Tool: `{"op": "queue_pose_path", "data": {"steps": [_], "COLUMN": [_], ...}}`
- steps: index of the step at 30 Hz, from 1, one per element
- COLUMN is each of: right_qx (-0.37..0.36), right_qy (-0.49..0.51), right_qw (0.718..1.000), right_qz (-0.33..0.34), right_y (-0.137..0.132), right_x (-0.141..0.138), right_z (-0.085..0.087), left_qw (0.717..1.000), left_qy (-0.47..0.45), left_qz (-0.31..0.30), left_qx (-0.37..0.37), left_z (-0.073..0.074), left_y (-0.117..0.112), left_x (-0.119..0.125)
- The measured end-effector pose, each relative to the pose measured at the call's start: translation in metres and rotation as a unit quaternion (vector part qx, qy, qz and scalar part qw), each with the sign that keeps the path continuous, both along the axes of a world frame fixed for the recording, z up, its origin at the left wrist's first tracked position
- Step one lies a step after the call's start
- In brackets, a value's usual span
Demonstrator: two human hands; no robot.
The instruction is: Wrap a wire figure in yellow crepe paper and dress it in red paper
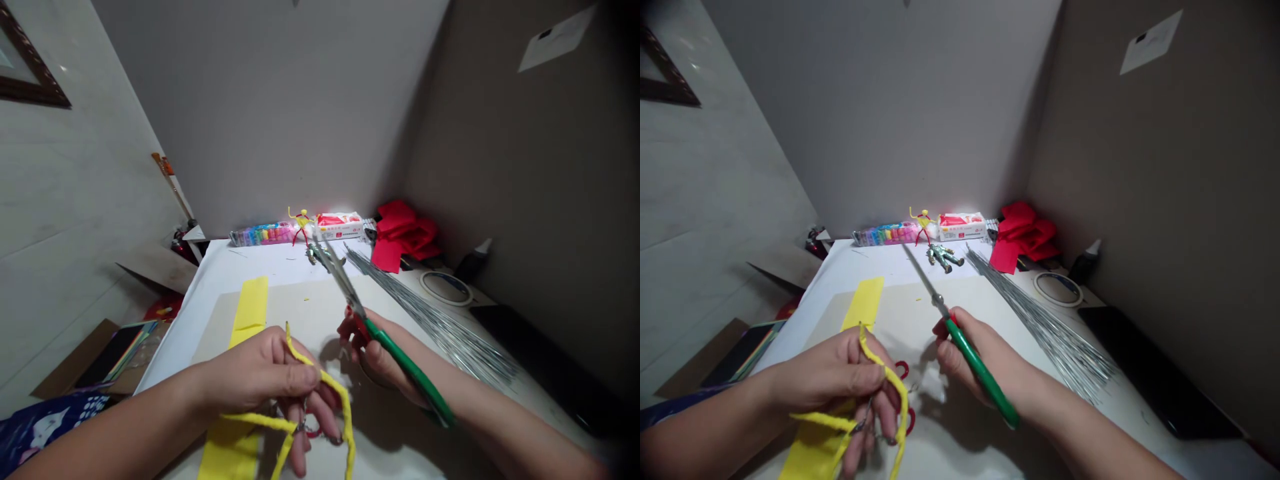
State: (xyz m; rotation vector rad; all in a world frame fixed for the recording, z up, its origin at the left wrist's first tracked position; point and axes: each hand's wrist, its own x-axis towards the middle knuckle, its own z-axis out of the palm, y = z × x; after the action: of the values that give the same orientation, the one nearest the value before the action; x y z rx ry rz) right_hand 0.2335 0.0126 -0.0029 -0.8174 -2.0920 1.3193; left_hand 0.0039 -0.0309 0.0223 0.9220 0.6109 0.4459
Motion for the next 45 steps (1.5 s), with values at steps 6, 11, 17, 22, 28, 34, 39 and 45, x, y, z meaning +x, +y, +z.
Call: {"op": "queue_pose_path", "data": {"steps": [6, 11, 17, 22, 28, 34, 39, 45], "right_qx": [0.051, 0.044, 0.039, 0.031, 0.009, -0.003, -0.001, -0.004], "right_qy": [-0.136, -0.18, -0.185, -0.183, -0.169, -0.151, -0.157, -0.156], "right_qw": [0.986, 0.978, 0.98, 0.982, 0.985, 0.988, 0.987, 0.988], "right_qz": [0.084, 0.094, 0.057, 0.043, 0.028, 0.023, 0.018, 0.014], "right_y": [-0.008, -0.009, -0.011, -0.013, -0.014, -0.013, -0.013, -0.013], "right_x": [0.006, 0.002, -0.002, -0.002, -0.002, -0.003, -0.003, -0.003], "right_z": [0.018, 0.028, 0.03, 0.031, 0.026, 0.023, 0.021, 0.018], "left_qw": [0.997, 0.995, 0.986, 0.979, 0.962, 0.965, 0.963, 0.961], "left_qy": [-0.048, -0.042, 0.003, 0.033, 0.055, 0.065, 0.066, 0.066], "left_qz": [-0.054, -0.076, -0.163, -0.196, -0.266, -0.255, -0.262, -0.267], "left_qx": [-0.028, -0.055, 0.02, 0.039, 0.004, -0.009, -0.01, -0.01], "left_z": [0.002, 0.003, 0.003, 0.016, 0.022, 0.02, 0.019, 0.014], "left_y": [0.0, 0.001, 0.007, 0.011, 0.016, 0.014, 0.016, 0.018], "left_x": [-0.013, -0.022, -0.021, -0.017, -0.013, -0.012, -0.012, -0.012]}}
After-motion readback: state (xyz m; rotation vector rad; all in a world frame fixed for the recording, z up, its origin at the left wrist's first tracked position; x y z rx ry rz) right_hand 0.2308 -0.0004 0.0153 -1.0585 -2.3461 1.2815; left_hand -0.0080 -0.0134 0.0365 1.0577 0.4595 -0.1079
